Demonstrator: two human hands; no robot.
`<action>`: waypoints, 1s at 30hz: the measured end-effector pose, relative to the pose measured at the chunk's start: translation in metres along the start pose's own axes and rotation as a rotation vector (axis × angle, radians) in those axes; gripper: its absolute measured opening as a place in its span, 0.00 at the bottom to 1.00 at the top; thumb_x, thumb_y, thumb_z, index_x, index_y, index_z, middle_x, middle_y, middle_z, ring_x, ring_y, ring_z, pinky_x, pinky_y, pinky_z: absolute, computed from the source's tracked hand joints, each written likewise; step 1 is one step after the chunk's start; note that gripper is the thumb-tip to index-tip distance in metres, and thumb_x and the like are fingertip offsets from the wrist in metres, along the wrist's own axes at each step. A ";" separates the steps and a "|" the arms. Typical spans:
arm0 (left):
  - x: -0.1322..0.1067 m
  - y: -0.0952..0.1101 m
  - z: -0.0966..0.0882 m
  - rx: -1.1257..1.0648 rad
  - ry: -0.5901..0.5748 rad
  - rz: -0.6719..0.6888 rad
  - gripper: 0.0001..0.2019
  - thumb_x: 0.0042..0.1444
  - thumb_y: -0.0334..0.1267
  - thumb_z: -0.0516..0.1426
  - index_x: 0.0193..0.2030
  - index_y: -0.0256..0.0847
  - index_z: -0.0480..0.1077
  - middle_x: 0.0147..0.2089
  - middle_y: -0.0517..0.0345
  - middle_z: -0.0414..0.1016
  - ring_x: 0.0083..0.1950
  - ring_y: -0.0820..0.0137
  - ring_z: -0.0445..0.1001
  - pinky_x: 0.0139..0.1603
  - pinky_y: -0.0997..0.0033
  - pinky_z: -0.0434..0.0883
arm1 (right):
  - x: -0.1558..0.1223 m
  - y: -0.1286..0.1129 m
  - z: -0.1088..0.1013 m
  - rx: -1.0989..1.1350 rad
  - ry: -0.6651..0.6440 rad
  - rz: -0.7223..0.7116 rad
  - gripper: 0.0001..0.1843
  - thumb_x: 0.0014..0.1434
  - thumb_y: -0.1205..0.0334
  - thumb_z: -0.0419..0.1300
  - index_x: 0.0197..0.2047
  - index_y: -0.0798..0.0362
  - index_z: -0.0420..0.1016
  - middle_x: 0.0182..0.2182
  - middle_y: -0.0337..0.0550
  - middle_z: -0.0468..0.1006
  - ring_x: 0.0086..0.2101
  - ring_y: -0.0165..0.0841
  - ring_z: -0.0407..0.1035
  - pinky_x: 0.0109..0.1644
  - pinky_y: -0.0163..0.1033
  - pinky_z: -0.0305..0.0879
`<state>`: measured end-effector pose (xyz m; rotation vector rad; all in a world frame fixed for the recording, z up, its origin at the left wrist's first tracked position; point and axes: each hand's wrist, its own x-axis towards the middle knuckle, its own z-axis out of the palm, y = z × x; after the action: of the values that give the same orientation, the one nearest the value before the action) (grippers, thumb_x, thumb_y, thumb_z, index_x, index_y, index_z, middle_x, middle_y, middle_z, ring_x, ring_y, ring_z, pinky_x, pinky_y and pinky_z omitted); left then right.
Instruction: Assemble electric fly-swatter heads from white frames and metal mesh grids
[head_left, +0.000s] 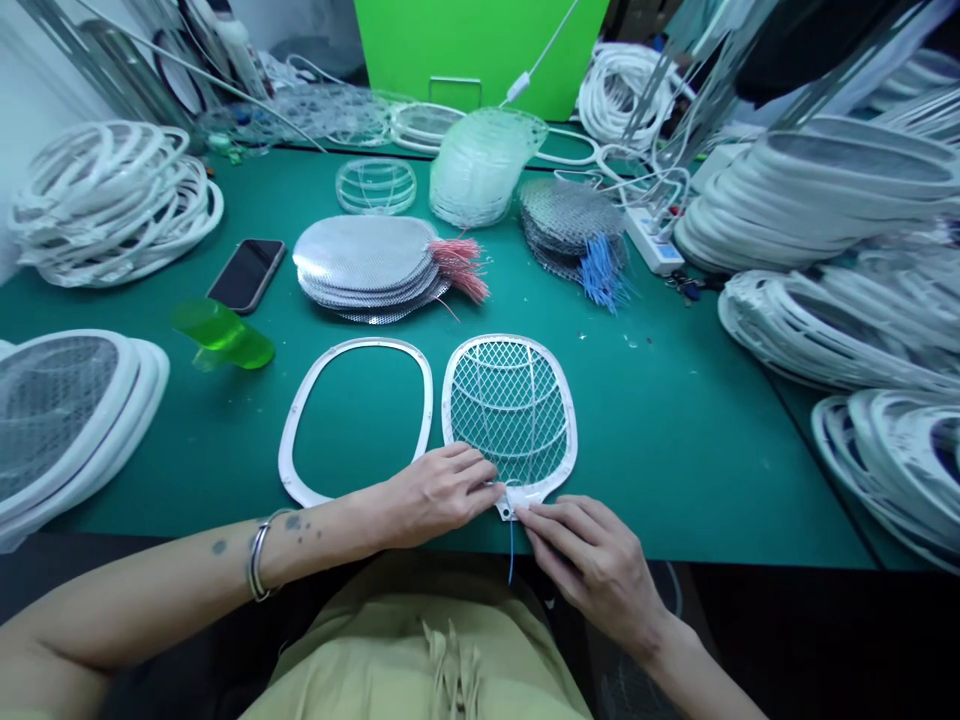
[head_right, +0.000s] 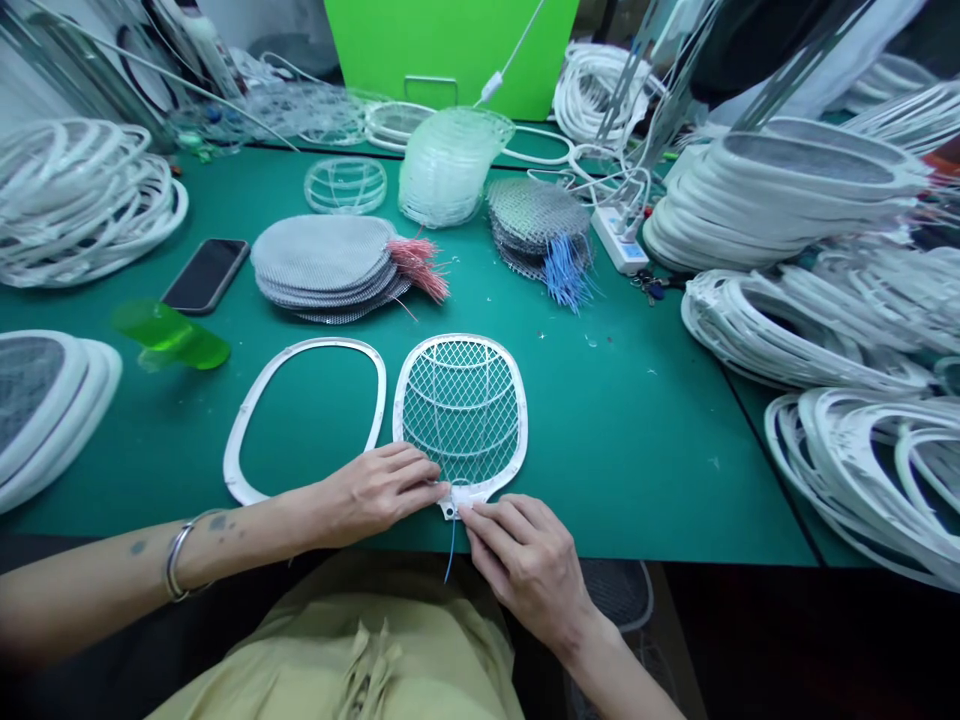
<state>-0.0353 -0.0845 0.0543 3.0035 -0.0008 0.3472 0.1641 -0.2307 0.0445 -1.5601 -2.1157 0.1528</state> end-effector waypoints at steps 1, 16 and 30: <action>0.000 0.000 0.000 0.005 -0.005 0.007 0.09 0.64 0.27 0.50 0.48 0.32 0.69 0.42 0.47 0.74 0.43 0.64 0.72 0.44 0.64 0.70 | 0.000 0.000 0.000 0.004 0.001 -0.001 0.17 0.61 0.69 0.59 0.52 0.49 0.75 0.40 0.42 0.81 0.38 0.33 0.72 0.44 0.41 0.70; -0.001 -0.003 -0.004 -0.236 -0.162 -0.037 0.24 0.60 0.32 0.52 0.63 0.29 0.63 0.66 0.45 0.63 0.71 0.58 0.54 0.73 0.56 0.49 | 0.006 0.009 -0.002 -0.139 -0.023 -0.096 0.22 0.60 0.65 0.62 0.58 0.49 0.71 0.52 0.40 0.77 0.53 0.40 0.68 0.61 0.52 0.60; -0.010 -0.033 -0.009 -0.456 -0.156 -0.180 0.21 0.68 0.34 0.47 0.66 0.47 0.61 0.68 0.60 0.60 0.70 0.70 0.56 0.72 0.63 0.51 | 0.011 0.019 -0.003 -0.032 -0.110 -0.079 0.19 0.63 0.64 0.58 0.58 0.45 0.71 0.50 0.38 0.78 0.51 0.36 0.69 0.54 0.45 0.67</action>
<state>-0.0468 -0.0510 0.0569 2.5461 0.1536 0.0774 0.1795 -0.2143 0.0438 -1.5149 -2.2713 0.1821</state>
